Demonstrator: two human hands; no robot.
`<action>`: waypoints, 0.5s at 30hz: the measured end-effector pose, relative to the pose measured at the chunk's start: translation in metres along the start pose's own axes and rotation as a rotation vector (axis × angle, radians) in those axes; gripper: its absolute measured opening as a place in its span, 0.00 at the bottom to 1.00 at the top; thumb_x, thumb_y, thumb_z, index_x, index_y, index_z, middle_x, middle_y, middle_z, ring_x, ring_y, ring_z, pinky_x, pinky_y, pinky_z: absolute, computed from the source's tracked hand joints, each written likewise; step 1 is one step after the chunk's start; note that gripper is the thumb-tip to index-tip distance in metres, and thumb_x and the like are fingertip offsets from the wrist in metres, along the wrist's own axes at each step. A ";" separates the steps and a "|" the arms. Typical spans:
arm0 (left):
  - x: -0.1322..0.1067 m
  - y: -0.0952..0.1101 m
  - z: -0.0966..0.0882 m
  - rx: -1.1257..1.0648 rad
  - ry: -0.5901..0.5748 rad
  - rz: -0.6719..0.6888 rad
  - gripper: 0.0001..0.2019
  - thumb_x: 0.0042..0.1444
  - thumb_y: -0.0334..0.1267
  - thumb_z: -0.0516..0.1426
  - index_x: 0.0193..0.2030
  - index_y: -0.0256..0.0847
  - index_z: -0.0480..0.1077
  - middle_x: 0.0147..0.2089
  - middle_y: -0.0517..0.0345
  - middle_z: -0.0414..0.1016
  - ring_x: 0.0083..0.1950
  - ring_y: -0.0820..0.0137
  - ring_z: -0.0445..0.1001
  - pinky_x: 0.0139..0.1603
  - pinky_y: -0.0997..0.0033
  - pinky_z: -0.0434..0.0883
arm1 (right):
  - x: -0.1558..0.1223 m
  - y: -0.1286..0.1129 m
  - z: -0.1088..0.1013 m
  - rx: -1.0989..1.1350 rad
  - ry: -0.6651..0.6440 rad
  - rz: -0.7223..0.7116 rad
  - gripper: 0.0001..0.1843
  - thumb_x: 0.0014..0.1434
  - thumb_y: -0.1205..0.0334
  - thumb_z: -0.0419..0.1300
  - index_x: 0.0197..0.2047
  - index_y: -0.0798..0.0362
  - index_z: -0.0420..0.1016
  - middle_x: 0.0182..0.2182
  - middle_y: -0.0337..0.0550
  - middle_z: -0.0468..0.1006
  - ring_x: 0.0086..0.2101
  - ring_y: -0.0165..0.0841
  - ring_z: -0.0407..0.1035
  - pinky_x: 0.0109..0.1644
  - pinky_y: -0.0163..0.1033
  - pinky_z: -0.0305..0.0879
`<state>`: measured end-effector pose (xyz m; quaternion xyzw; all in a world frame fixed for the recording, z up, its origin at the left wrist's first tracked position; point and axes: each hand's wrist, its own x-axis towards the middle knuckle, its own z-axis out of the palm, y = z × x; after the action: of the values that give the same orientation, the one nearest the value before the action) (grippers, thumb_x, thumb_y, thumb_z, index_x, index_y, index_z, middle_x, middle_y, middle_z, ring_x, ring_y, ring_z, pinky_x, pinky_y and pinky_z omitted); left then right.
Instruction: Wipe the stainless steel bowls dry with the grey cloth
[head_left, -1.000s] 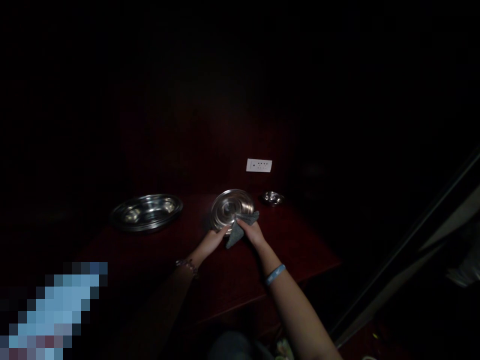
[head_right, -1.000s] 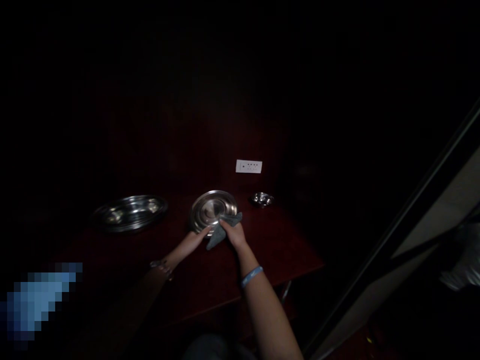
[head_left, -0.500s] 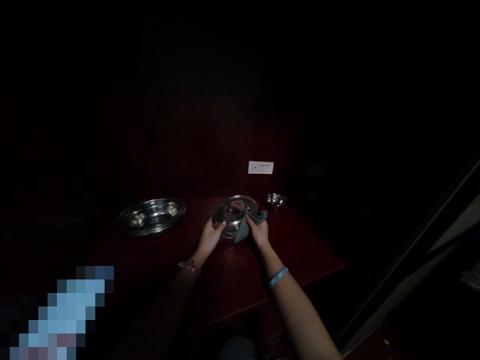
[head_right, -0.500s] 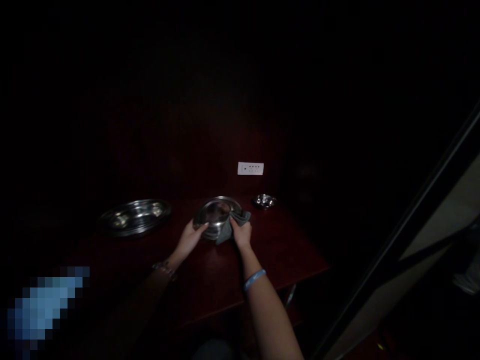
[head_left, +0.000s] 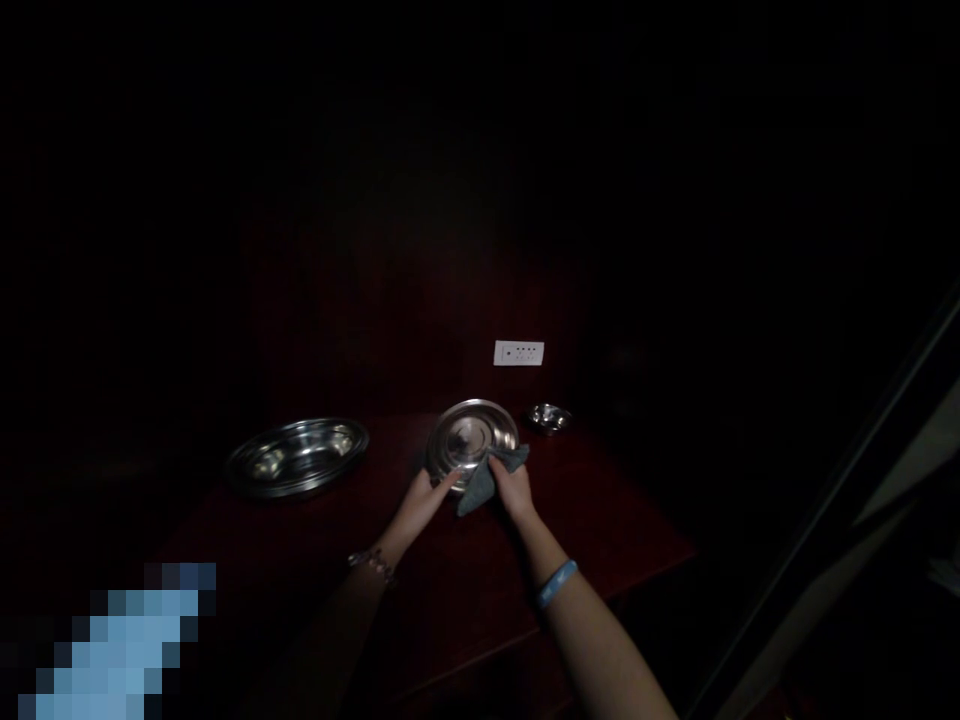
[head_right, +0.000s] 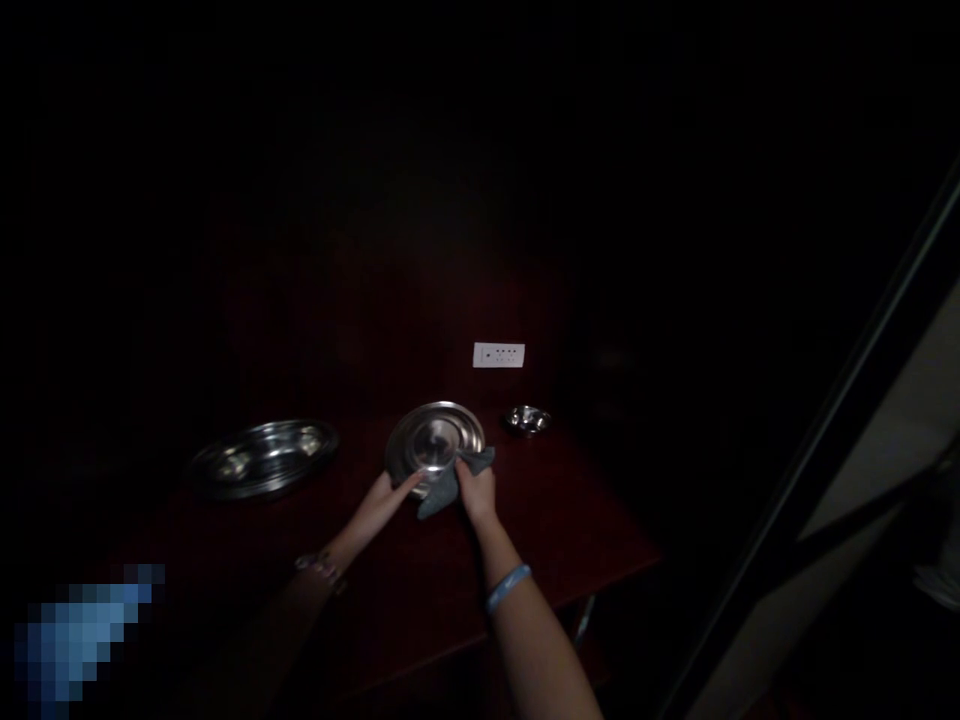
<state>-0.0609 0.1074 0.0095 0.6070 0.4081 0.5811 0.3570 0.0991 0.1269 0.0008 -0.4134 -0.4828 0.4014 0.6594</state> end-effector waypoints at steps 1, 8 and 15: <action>-0.002 -0.001 0.003 0.014 -0.056 0.004 0.27 0.50 0.51 0.60 0.53 0.36 0.71 0.57 0.46 0.75 0.58 0.58 0.73 0.63 0.58 0.66 | 0.001 -0.002 -0.001 -0.019 0.057 -0.031 0.20 0.50 0.51 0.65 0.43 0.54 0.79 0.44 0.47 0.82 0.47 0.42 0.75 0.56 0.45 0.68; -0.003 -0.006 0.014 0.049 -0.150 -0.036 0.27 0.53 0.54 0.57 0.52 0.35 0.73 0.55 0.46 0.76 0.60 0.56 0.72 0.64 0.56 0.63 | 0.003 -0.007 -0.002 0.018 0.127 -0.122 0.21 0.52 0.53 0.64 0.48 0.54 0.78 0.47 0.46 0.81 0.49 0.40 0.74 0.58 0.45 0.67; -0.002 0.005 0.011 0.007 -0.139 -0.043 0.27 0.52 0.56 0.57 0.50 0.35 0.74 0.53 0.48 0.78 0.57 0.58 0.74 0.61 0.60 0.66 | 0.001 -0.008 -0.001 -0.013 0.098 -0.121 0.20 0.53 0.53 0.63 0.48 0.54 0.78 0.47 0.46 0.81 0.49 0.40 0.74 0.58 0.45 0.66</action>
<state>-0.0496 0.1037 0.0123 0.6382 0.3972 0.5283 0.3948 0.1014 0.1249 0.0085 -0.4069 -0.4769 0.3367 0.7026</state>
